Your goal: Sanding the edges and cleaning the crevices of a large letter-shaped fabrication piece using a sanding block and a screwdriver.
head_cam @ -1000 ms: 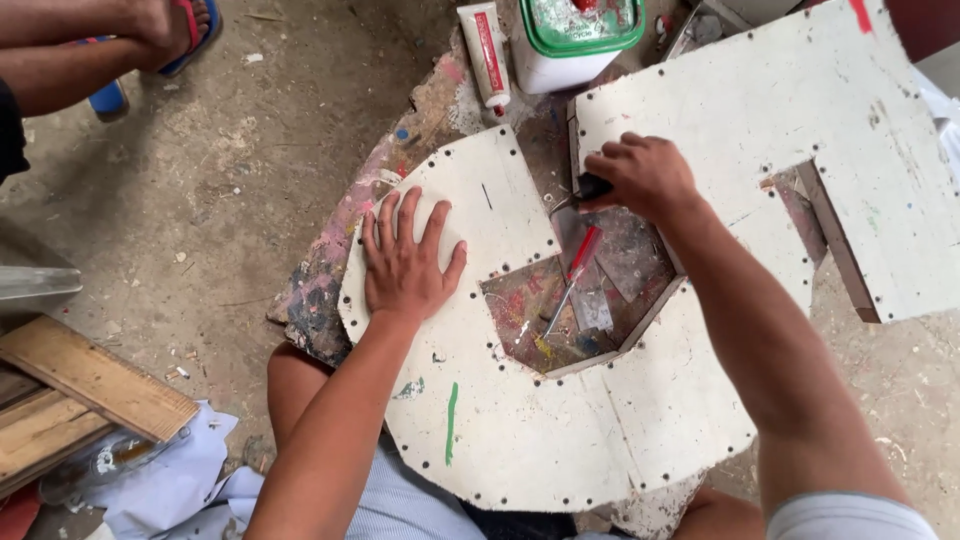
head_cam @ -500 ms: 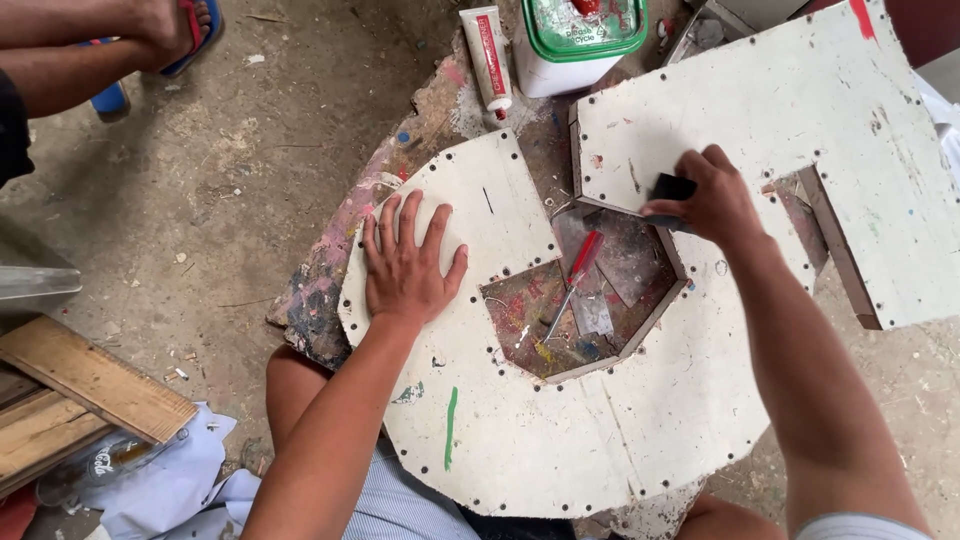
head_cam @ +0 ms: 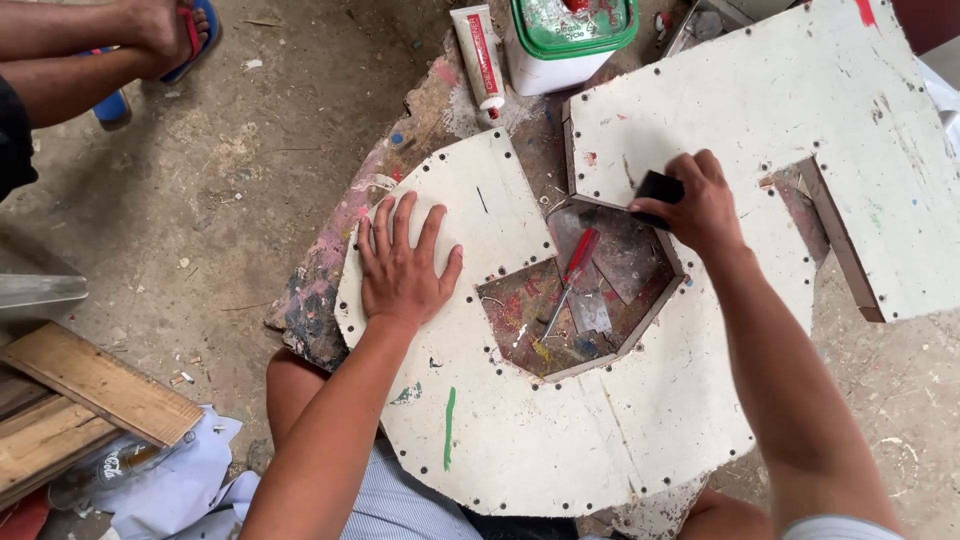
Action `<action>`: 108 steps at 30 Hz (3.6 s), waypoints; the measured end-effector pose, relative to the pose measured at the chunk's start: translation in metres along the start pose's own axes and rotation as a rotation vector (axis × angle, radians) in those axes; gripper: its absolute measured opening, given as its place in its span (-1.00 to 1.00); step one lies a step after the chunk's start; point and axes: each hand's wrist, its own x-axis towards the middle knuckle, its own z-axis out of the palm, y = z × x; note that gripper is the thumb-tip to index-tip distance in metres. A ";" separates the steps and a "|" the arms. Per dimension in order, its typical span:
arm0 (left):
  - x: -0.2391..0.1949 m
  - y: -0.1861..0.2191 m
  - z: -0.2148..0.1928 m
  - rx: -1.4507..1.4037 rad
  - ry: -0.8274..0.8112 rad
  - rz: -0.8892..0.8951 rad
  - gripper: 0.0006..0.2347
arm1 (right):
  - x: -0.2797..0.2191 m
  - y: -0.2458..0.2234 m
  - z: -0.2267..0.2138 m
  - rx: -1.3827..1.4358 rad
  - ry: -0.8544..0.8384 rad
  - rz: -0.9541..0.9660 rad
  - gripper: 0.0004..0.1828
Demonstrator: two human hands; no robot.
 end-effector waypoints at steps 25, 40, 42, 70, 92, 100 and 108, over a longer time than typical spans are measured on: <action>0.001 -0.002 0.006 0.020 0.020 0.002 -0.56 | -0.021 0.020 -0.070 -0.020 -0.186 0.343 -0.09; 0.001 -0.002 0.005 0.017 0.062 0.013 -0.58 | -0.022 0.025 -0.021 0.018 0.165 0.425 -0.20; 0.002 -0.001 0.006 0.019 0.043 0.000 -0.57 | -0.025 -0.005 -0.025 0.102 -0.028 0.336 -0.29; 0.000 -0.002 0.005 -0.043 0.009 -0.017 -0.55 | 0.075 -0.058 0.011 -0.187 0.347 -0.265 -0.69; 0.001 -0.003 0.001 -0.028 -0.073 -0.026 -0.55 | 0.081 -0.102 0.034 -0.596 0.176 -0.620 -0.70; 0.000 0.001 0.003 -0.013 -0.059 -0.028 -0.55 | -0.022 -0.106 0.026 -0.332 0.085 -0.430 -0.56; 0.002 -0.001 0.005 -0.028 -0.048 -0.030 -0.55 | 0.076 -0.085 0.057 -0.446 0.114 -0.331 -0.52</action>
